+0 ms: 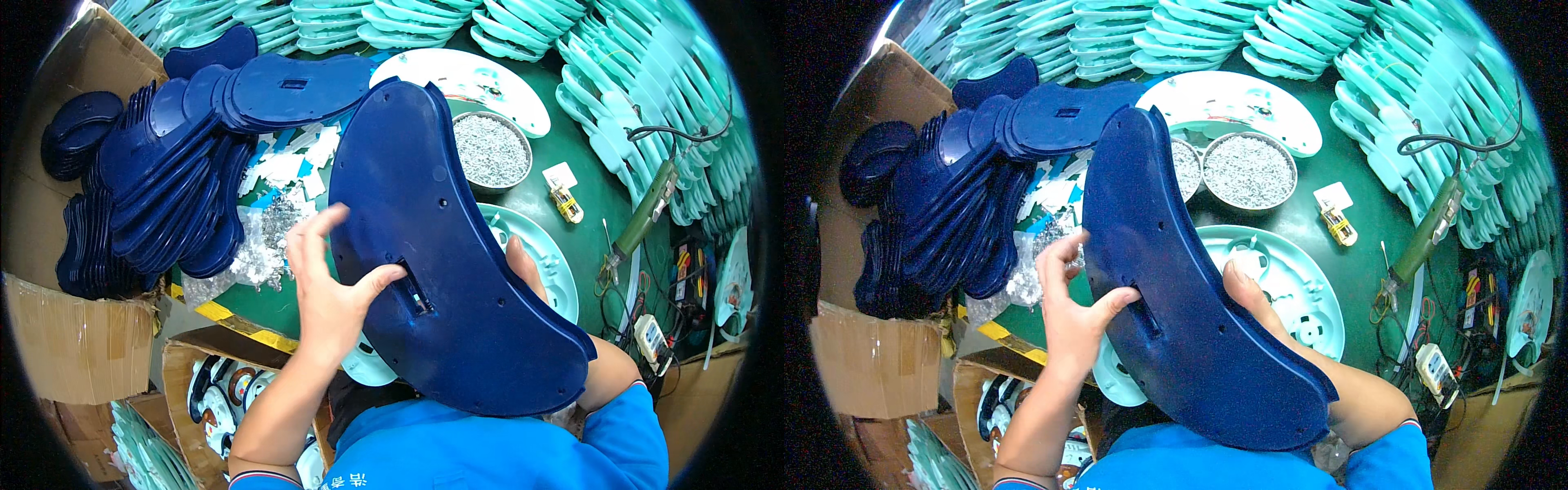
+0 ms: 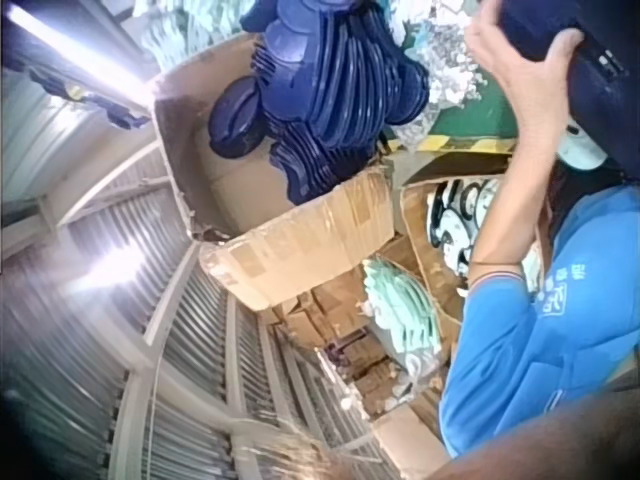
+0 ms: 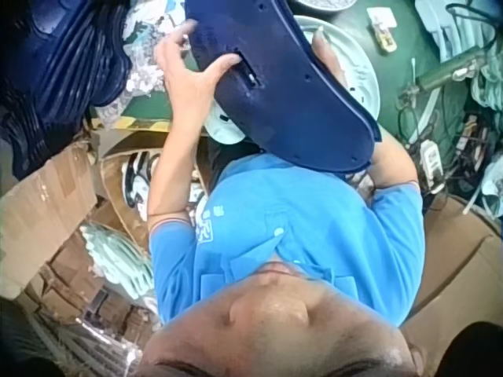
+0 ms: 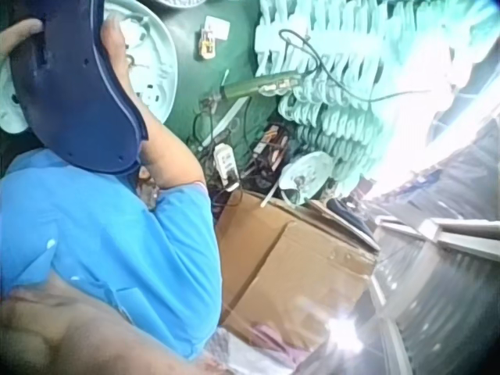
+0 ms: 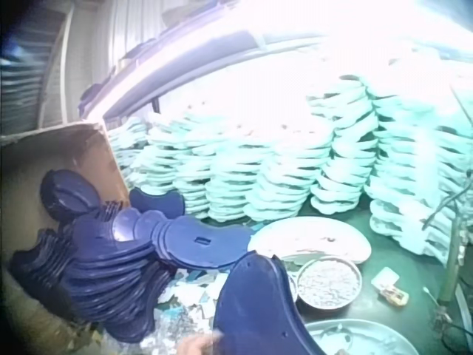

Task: The person assembles blue plastic components by inserting small parts into slots, placing batteries, and securing covers with a power drill. They repeatedly handle multiple units, attaching labels and fastening screws on a workbench surrounded by stacks of similar parts.

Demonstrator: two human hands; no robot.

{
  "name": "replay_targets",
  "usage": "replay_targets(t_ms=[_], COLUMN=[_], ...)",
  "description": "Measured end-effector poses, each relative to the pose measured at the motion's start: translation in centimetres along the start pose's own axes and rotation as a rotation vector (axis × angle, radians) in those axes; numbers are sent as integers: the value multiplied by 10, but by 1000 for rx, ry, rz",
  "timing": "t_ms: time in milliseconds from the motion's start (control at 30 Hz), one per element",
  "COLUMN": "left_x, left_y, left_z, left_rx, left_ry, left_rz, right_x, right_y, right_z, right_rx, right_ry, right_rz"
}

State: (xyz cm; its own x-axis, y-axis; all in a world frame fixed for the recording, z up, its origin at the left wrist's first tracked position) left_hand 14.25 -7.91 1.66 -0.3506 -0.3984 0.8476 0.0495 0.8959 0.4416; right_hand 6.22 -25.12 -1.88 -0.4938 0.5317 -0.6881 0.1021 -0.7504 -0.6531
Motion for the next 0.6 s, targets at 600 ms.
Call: replay_targets(t_ms=[600], left_x=[40], left_y=[-5], left_z=[-39], left_rx=[-312], left_ry=[31], left_rz=[417], right_x=[-61], right_y=[-22], right_z=[29], right_rx=[-160], right_ry=[193], right_rz=[635])
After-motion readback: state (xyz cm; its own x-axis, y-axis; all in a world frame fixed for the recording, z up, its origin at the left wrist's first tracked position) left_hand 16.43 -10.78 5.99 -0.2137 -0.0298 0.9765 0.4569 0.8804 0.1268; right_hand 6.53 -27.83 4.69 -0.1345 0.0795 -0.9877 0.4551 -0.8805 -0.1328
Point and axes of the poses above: each hand's wrist, its own z-axis away from the middle knuckle, its own y-axis out of the back of the hand, x = y × z, the point moved 6 cm from there along -z, towards the middle knuckle, and after that the axes turned 13 degrees about z, right-handed, at the moved point
